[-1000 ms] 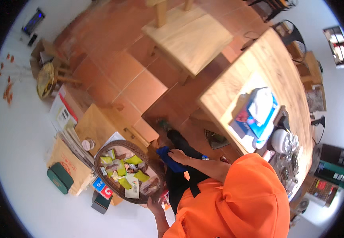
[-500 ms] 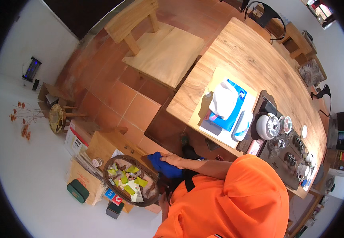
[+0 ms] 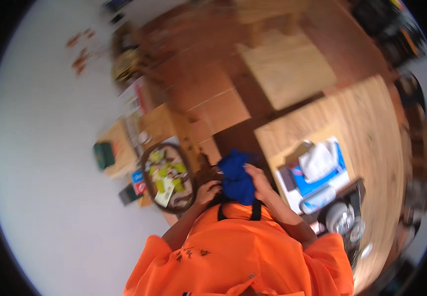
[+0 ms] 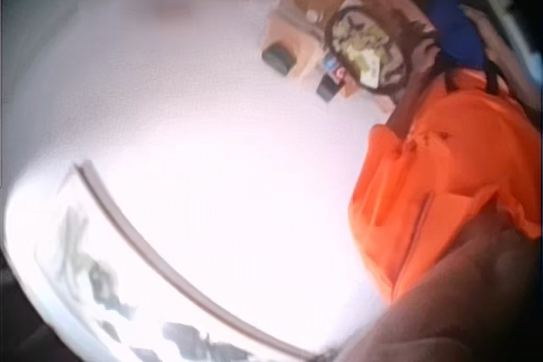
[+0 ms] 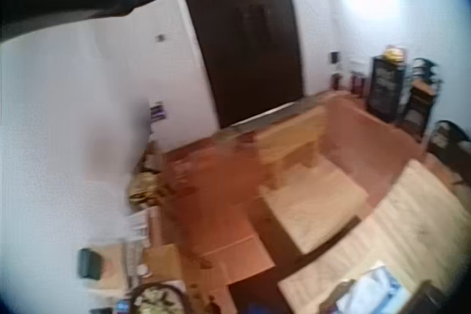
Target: The person cleans various surfaces in a room using a blue cloth. They wipe a wooden counter, a wooden chair, a table with a tea set, and a small wooden cabinet. The person also moves a red and white checkered cloth on a chair and handles a basket of snacks.
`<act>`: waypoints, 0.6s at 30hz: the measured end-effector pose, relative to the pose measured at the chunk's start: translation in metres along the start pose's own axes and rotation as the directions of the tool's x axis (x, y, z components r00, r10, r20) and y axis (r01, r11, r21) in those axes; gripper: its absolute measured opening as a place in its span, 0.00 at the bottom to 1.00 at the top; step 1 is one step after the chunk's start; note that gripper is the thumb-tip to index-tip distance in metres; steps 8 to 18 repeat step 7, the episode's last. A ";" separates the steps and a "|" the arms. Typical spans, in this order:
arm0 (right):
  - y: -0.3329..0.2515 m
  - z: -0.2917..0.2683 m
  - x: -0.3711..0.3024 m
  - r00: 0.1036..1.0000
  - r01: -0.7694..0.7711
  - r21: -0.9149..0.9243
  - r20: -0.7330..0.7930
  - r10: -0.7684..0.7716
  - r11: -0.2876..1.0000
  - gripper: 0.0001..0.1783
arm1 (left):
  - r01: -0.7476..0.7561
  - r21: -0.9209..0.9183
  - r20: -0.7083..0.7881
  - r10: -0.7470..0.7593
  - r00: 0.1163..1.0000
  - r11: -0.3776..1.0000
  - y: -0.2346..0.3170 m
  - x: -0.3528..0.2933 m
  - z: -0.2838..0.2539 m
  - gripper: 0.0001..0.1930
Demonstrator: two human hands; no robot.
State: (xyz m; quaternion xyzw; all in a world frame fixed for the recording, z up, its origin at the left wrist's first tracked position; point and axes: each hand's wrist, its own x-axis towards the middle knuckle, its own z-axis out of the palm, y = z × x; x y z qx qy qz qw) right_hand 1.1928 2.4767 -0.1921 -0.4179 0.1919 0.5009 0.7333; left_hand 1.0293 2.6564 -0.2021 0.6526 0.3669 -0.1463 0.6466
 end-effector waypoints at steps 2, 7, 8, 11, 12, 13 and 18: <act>-0.036 0.034 -0.028 0.996 -0.041 -0.029 0.075 0.043 0.999 0.24 | -0.020 0.010 -0.006 0.020 1.000 1.000 0.007 0.013 0.003 0.13; -0.063 0.049 -0.034 0.952 0.108 0.024 0.287 -0.110 0.994 0.23 | -0.423 0.242 0.299 0.347 0.889 0.873 0.004 0.075 0.004 0.20; -0.063 0.049 -0.034 0.952 0.108 0.024 0.287 -0.110 0.994 0.23 | -0.423 0.242 0.299 0.347 0.889 0.873 0.004 0.075 0.004 0.20; -0.063 0.049 -0.034 0.952 0.108 0.024 0.287 -0.110 0.994 0.23 | -0.423 0.242 0.299 0.347 0.889 0.873 0.004 0.075 0.004 0.20; -0.063 0.049 -0.034 0.952 0.108 0.024 0.287 -0.110 0.994 0.23 | -0.423 0.242 0.299 0.347 0.889 0.873 0.004 0.075 0.004 0.20; -0.063 0.049 -0.034 0.952 0.108 0.024 0.287 -0.110 0.994 0.23 | -0.423 0.242 0.299 0.347 0.889 0.873 0.004 0.075 0.004 0.20; -0.063 0.049 -0.034 0.952 0.108 0.024 0.287 -0.110 0.994 0.23 | -0.423 0.242 0.299 0.347 0.889 0.873 0.004 0.075 0.004 0.20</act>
